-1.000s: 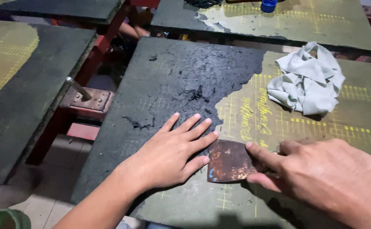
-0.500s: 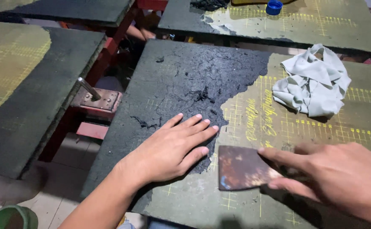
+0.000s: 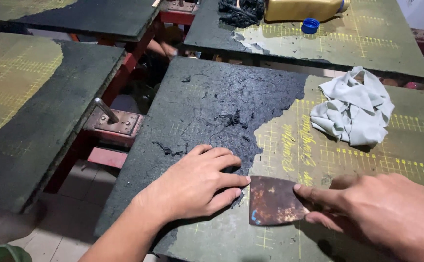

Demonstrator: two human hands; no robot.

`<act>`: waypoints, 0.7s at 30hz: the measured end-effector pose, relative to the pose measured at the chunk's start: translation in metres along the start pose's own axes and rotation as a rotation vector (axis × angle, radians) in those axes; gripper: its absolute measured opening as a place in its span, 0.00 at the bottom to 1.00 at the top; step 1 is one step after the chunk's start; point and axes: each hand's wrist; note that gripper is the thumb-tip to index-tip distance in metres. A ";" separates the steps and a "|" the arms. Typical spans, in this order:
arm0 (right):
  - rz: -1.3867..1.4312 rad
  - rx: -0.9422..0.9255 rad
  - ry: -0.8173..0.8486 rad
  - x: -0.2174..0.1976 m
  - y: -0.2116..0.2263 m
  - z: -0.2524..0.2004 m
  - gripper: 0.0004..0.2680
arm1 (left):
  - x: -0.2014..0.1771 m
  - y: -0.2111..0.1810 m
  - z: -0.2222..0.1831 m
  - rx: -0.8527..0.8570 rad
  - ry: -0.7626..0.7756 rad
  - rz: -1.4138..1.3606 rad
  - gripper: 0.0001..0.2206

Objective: Using a metal scraper to remove dried ink or adhesive residue from a screen printing platen.

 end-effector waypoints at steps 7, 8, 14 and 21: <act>-0.037 0.024 0.028 -0.011 0.013 -0.006 0.21 | 0.004 0.001 -0.001 0.001 -0.003 -0.043 0.14; -0.041 0.027 0.028 -0.011 0.014 -0.008 0.21 | 0.004 0.002 -0.001 0.001 -0.007 -0.044 0.14; 0.243 -0.101 -0.151 0.011 -0.004 0.007 0.19 | -0.004 -0.001 -0.001 -0.017 -0.036 -0.063 0.13; 0.181 -0.054 -0.174 0.014 -0.009 0.003 0.19 | 0.000 -0.001 -0.001 -0.048 0.033 -0.053 0.20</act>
Point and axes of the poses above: each hand's wrist, its own z-axis towards the middle knuckle, its own x-axis out of the palm, y = z × x, and after that the axes turned 14 degrees about x, right-handed
